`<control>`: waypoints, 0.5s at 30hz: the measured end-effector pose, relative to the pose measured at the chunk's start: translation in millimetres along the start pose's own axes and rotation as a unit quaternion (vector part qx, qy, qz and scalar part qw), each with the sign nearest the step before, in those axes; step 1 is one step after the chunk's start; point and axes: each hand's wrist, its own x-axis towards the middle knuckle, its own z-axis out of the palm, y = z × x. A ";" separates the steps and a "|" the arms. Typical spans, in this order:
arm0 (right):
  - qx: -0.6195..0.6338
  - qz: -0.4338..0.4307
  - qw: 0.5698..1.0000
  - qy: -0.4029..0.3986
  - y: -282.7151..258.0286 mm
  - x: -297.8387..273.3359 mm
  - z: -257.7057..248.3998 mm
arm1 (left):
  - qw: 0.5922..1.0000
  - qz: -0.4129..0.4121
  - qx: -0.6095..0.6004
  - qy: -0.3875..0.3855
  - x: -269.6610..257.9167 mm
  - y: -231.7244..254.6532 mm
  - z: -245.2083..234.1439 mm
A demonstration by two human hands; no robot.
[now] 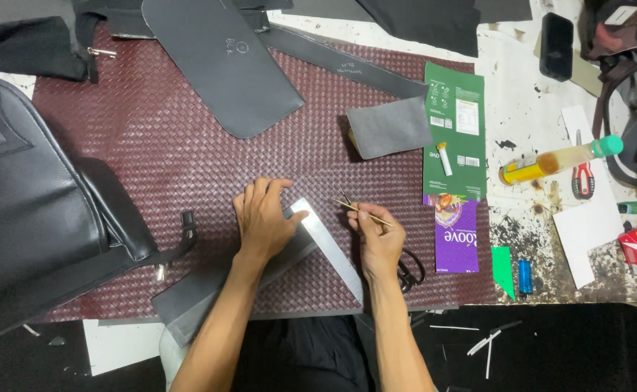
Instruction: The person measures a black leather piece with a metal ruler and a pencil, then compares it to a finished black bag. They repeatedly align the ruler on the leather, mark it, and check fit against the bag's edge.
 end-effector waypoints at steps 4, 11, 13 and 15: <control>-0.049 -0.015 0.998 0.026 17.2 4.9 4.1 | 0.999 0.027 0.009 0.044 -7.4 3.3 2.8; -0.074 -0.020 0.996 -0.046 5.9 8.7 33.5 | 0.994 0.058 0.020 0.091 -11.8 2.3 5.0; -0.072 -0.035 0.995 -0.064 9.3 13.7 34.2 | 0.995 0.055 0.000 0.086 -11.2 2.4 4.9; -0.094 -0.045 0.991 -0.084 16.4 18.1 33.1 | 0.994 0.060 0.011 0.090 -9.8 6.0 2.0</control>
